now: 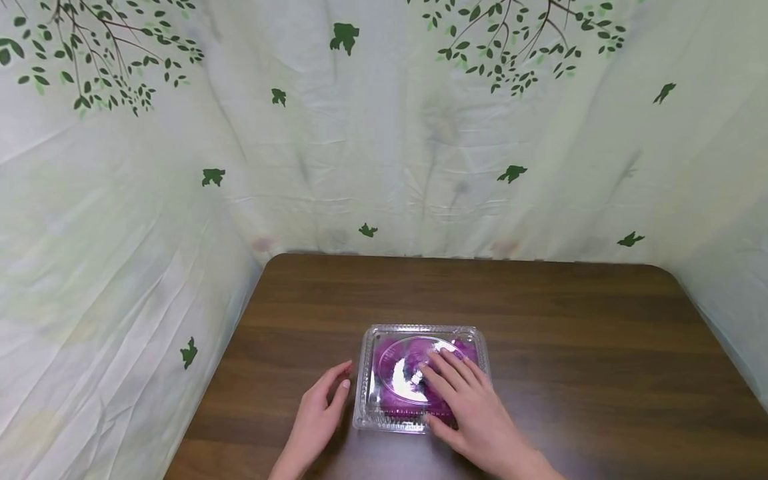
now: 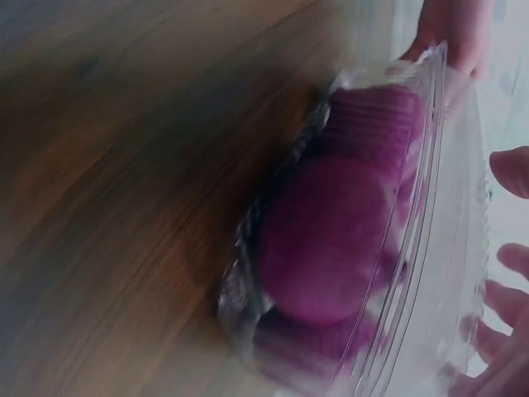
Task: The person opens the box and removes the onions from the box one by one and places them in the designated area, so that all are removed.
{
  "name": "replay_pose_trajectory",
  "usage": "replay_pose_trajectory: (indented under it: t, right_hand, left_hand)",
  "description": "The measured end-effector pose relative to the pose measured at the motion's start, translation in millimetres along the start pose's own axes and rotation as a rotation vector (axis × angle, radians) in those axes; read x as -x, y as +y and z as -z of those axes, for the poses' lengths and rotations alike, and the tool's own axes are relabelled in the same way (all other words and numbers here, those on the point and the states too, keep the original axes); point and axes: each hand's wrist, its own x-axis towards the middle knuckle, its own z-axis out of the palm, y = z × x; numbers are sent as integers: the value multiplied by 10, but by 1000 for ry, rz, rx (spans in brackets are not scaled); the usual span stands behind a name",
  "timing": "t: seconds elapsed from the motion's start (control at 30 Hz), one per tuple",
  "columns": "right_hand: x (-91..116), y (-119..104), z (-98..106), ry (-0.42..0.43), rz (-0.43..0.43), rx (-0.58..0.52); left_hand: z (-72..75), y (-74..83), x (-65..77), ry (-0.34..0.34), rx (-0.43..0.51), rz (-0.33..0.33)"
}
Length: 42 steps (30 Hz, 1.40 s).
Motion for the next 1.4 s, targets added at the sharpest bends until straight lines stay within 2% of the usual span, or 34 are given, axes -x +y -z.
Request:
replay_pose_trajectory:
  t: [0.1,0.27,0.37,0.43,0.53,0.67,0.8,0.93,1.23,1.4]
  right_hand:
    - [-52,-54,-40,-7,29,-12]
    - [-157,-125,-119,-13,102,-23]
    - [-219,-178,-170,-45,137,-35]
    - [-257,-216,-201,-67,154,-47]
    - [-316,-258,-250,-84,184,-58]
    - [-382,-295,-305,-95,215,-58]
    - [-437,-312,-342,-124,244,-40]
    - [-484,-306,-368,-146,272,-15]
    - [-631,-330,-443,-164,259,-50]
    - [-707,-325,-486,-190,300,-71]
  left_hand:
    - [-24,6,36,-56,165,124]
    - [-14,7,95,-165,440,284]
    - [4,-19,150,-244,605,351]
    - [15,-54,191,-297,723,370]
    - [27,-116,249,-362,892,360]
    - [21,-184,311,-421,1095,297]
    - [-40,-209,344,-441,1234,223]
    - [-133,-205,362,-425,1296,171]
    - [-252,-222,377,-405,1410,146]
    - [-270,-241,374,-403,1443,122]
